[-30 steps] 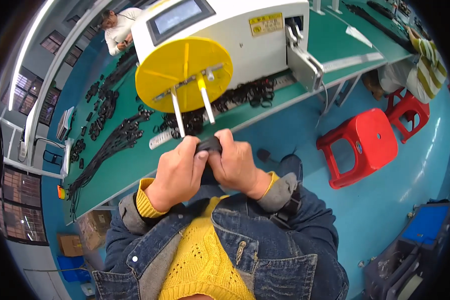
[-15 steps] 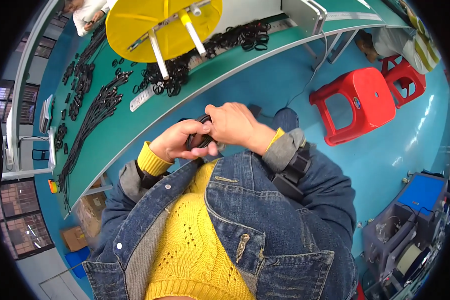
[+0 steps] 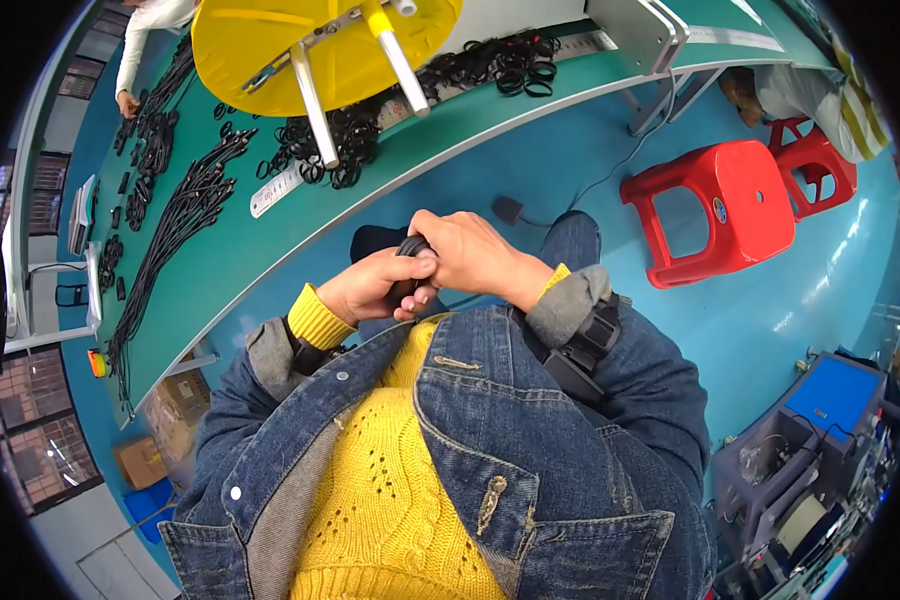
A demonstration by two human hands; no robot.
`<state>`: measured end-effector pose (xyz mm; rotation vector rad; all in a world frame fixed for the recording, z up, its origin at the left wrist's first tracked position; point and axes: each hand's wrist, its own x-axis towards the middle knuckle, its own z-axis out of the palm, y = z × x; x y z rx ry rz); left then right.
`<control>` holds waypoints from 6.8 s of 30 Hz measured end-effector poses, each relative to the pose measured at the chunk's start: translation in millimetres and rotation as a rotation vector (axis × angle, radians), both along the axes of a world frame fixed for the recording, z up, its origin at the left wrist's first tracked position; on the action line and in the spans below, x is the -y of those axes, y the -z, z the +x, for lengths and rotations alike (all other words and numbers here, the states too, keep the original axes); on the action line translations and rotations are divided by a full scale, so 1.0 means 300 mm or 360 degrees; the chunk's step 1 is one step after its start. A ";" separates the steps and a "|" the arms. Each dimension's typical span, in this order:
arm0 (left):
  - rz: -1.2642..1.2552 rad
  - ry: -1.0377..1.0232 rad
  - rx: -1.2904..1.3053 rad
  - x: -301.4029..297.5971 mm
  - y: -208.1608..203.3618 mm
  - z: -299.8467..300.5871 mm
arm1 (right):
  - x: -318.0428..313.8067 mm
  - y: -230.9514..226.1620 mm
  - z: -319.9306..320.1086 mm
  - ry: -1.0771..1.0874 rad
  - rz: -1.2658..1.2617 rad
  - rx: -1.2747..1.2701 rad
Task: The person winds a cable around the pegs of a machine, removes the coiled cable, and secures it with a rubber band. They then place the finished cable onto the table and pick up another cable to repeat the process.
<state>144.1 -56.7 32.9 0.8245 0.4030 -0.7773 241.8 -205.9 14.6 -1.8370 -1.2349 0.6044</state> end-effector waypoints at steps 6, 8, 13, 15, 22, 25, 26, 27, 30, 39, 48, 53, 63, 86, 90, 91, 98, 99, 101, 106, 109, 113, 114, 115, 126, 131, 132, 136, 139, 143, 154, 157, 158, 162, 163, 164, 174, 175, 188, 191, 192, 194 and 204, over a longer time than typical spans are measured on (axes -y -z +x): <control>-0.0441 -0.0384 0.0064 -0.036 0.033 -0.003 | 0.011 -0.103 -0.030 0.0134 0.0436 0.0317; -0.0178 -0.0529 0.0197 0.035 -0.009 -0.009 | 0.001 -0.099 -0.056 0.0190 0.0560 0.0595; -0.0208 -0.0429 0.0384 -0.004 0.009 -0.041 | -0.035 -0.062 -0.073 0.0129 0.0498 0.0252; -0.0212 -0.0463 0.0382 0.000 -0.009 -0.034 | -0.038 -0.060 -0.075 0.0195 0.0550 0.0128; -0.0013 -0.0601 0.0327 0.004 -0.034 -0.031 | -0.015 -0.102 -0.014 -0.0005 0.0633 0.0199; -0.0164 -0.0619 0.0381 -0.054 0.026 -0.039 | 0.036 -0.131 0.112 0.0536 0.0696 0.0228; -0.0173 -0.0603 0.0387 -0.038 0.012 -0.028 | 0.062 -0.103 0.194 0.0893 0.0639 0.0408; -0.0126 -0.0620 0.0360 -0.016 -0.010 -0.019 | 0.086 -0.065 0.272 0.1246 0.0577 0.0587; -0.0014 -0.0678 0.0322 0.001 -0.051 0.003 | 0.087 -0.056 0.363 0.1427 0.0525 0.1000; -0.0050 -0.0545 0.0433 -0.007 -0.051 0.027 | -0.012 -0.071 0.356 0.1310 0.0644 0.1275; 0.0176 -0.0726 0.0264 0.028 -0.071 0.044 | 0.133 -0.021 0.531 0.1507 0.0519 0.0921; 0.0186 -0.0633 0.0243 0.043 -0.053 0.066 | 0.148 -0.009 0.557 0.1231 0.0417 0.0859; 0.0134 -0.0551 0.0204 0.046 -0.036 0.096 | 0.126 -0.012 0.579 0.1358 0.0354 0.0866; 0.0004 -0.1322 0.0453 0.026 -0.041 0.300 | -0.058 -0.083 0.211 0.0691 0.1049 -0.0691; 0.0180 -0.1383 0.0525 -0.006 -0.006 0.303 | -0.106 -0.044 0.217 0.0582 0.0902 -0.1179; 0.0239 -0.1459 0.0524 -0.007 -0.011 0.307 | -0.110 -0.044 0.224 0.0648 0.0831 -0.1219; 0.0369 -0.1593 0.0526 -0.014 -0.021 0.313 | -0.127 -0.033 0.241 0.0783 0.0792 -0.1410; 0.0415 -0.1588 0.0559 -0.013 -0.019 0.312 | -0.128 -0.038 0.238 0.0782 0.0822 -0.1425; 0.0509 -0.1578 0.0625 -0.010 -0.021 0.307 | -0.128 -0.050 0.226 0.0780 0.0883 -0.1459; 0.0355 -0.1374 0.0743 0.001 -0.042 0.244 | -0.048 -0.107 0.163 0.0379 0.0989 -0.1539; 0.0079 -0.1073 0.0754 -0.005 -0.066 0.193 | 0.023 -0.109 0.125 0.0144 0.0775 -0.1717; 0.0210 -0.0765 0.0871 -0.024 -0.043 0.143 | 0.073 -0.100 0.017 0.0180 0.0383 -0.1481; 0.0210 -0.0762 0.0854 -0.022 -0.038 0.133 | 0.086 -0.107 0.016 0.0186 0.0380 -0.1497; 0.0235 -0.0685 0.0842 -0.020 -0.035 0.123 | 0.102 -0.119 0.026 0.0154 0.0383 -0.1457; 0.0293 -0.0158 0.0460 0.001 -0.104 0.084 | 0.134 -0.228 0.145 0.0188 0.0173 -0.0582; 0.0505 0.0302 0.0396 0.006 -0.088 0.063 | 0.057 -0.234 0.128 -0.0299 0.0177 0.0236; 0.0537 0.0406 0.0530 0.005 -0.072 0.055 | 0.037 -0.210 0.115 -0.0431 0.0040 0.0117; 0.0149 0.0254 0.0585 -0.009 -0.098 0.045 | 0.055 -0.144 0.048 -0.0223 0.0146 -0.1241; -0.0273 -0.0063 0.0381 -0.012 -0.083 0.038 | 0.063 -0.111 0.033 0.0137 0.0337 -0.1773; -0.0659 -0.0362 0.0034 -0.023 -0.033 0.029 | 0.048 -0.108 0.045 0.0423 0.0426 -0.1177; -0.0473 -0.0204 0.0133 -0.057 -0.018 0.020 | -0.003 -0.051 -0.003 0.0159 0.0244 -0.0127; -0.0254 -0.0281 0.0130 -0.037 -0.035 -0.002 | -0.001 -0.033 -0.047 0.0169 0.0327 -0.0982; -0.0256 -0.0281 0.0132 -0.034 -0.039 0.002 | -0.003 -0.013 -0.040 0.0169 0.0325 -0.0981; 0.0152 -0.0043 0.0328 -0.010 -0.050 -0.003 | 0.002 -0.010 -0.001 0.0068 0.0566 0.0068; 0.0413 -0.0046 0.0471 0.011 -0.046 -0.018 | 0.031 -0.016 0.005 0.0145 0.0436 -0.0195; 0.0680 -0.0052 0.0623 0.024 -0.041 -0.021 | 0.041 -0.069 0.016 0.0219 0.0306 -0.0444; 0.1875 0.0164 0.1046 0.010 0.077 0.004 | -0.087 -0.014 -0.050 0.0450 0.0036 0.0503; 0.1435 0.0110 0.0781 -0.007 0.083 0.001 | -0.096 0.004 -0.028 0.0418 0.0016 0.0261; -0.0890 -0.0828 0.0486 -0.146 0.002 -0.083 | -0.037 -0.070 0.019 0.0438 0.0039 -0.1125; -0.0961 -0.0854 0.0605 -0.181 -0.002 -0.099 | -0.046 -0.061 0.020 0.0417 -0.0004 -0.1117; -0.1012 -0.0858 0.0651 -0.189 -0.001 -0.102 | -0.048 -0.059 0.023 0.0418 -0.0024 -0.1112; -0.1047 -0.0893 0.0728 -0.210 -0.002 -0.117 | -0.055 -0.047 0.024 0.0381 -0.0047 -0.1098; 0.0119 -0.1382 0.0386 -0.248 0.008 -0.199 | -0.024 0.081 -0.013 0.0299 -0.0309 -0.1016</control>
